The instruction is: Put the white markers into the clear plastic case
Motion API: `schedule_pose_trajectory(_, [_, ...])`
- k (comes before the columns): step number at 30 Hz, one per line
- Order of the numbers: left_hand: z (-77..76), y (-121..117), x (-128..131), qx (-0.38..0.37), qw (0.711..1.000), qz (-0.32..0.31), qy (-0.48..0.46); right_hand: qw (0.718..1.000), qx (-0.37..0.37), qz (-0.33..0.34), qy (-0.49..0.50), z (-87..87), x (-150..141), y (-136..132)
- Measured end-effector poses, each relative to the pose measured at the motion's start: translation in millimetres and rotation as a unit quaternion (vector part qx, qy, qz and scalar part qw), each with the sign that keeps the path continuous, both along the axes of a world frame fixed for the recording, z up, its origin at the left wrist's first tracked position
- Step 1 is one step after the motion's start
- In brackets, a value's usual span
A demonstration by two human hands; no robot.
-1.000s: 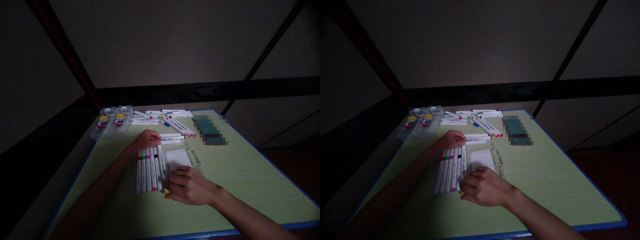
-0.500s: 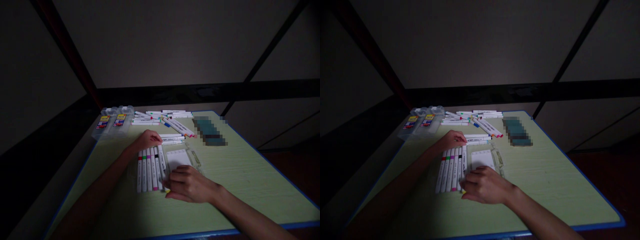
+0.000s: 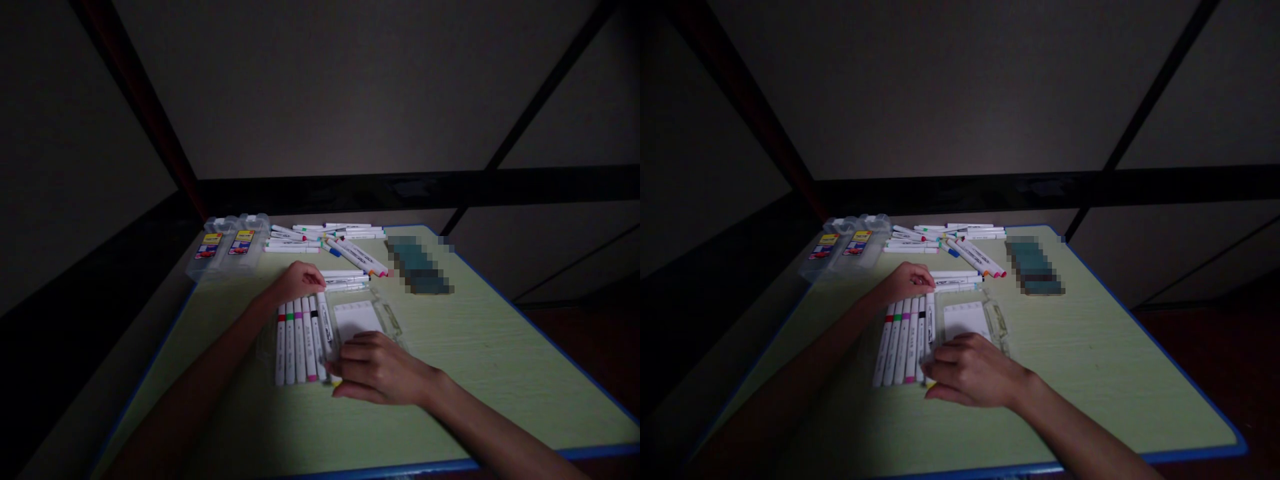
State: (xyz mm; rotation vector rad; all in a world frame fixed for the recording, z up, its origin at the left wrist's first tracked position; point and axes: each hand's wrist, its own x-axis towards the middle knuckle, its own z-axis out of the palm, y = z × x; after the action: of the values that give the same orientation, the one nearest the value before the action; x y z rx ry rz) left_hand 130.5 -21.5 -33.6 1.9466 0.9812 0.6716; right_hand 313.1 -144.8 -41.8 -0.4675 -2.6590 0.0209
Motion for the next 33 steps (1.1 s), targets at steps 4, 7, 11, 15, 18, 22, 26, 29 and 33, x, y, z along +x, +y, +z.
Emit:
schedule_pose_trajectory(4, [-2.9,1.2,-0.4,-0.017,1.000,0.012,-0.002,1.000,0.012,0.001,0.007,-1.3,0.0,0.0])
schedule_pose_trajectory(7, [-4.5,1.6,-0.2,-0.021,1.000,0.017,-0.008,1.000,0.018,-0.004,0.002,-1.8,0.4,-0.2])
schedule_pose_trajectory(11, [-5.0,1.4,0.8,-0.021,1.000,0.017,-0.009,1.000,0.028,-0.004,0.004,-2.0,0.3,-0.7])
schedule_pose_trajectory(15, [-3.6,0.7,1.3,-0.018,1.000,0.016,-0.002,0.999,0.041,-0.006,0.007,-1.5,-0.7,-1.6])
schedule_pose_trajectory(18, [-0.5,-0.1,0.8,-0.013,1.000,0.020,-0.002,0.999,0.052,-0.005,0.005,-0.3,-1.2,-2.3])
schedule_pose_trajectory(22, [3.1,1.3,-1.6,-0.010,0.999,0.029,-0.012,0.997,0.072,-0.014,0.023,1.3,-0.9,-2.4])
schedule_pose_trajectory(26, [2.4,6.7,-6.1,-0.031,0.997,0.046,-0.053,0.994,0.088,-0.032,0.049,1.5,0.4,-1.0])
schedule_pose_trajectory(29, [1.3,10.5,-9.1,-0.034,0.994,0.073,-0.075,0.993,0.086,-0.052,0.064,1.0,2.8,1.3])
schedule_pose_trajectory(33, [1.7,10.9,-11.3,-0.038,0.991,0.092,-0.091,0.989,0.082,-0.085,0.086,2.2,7.7,5.4])
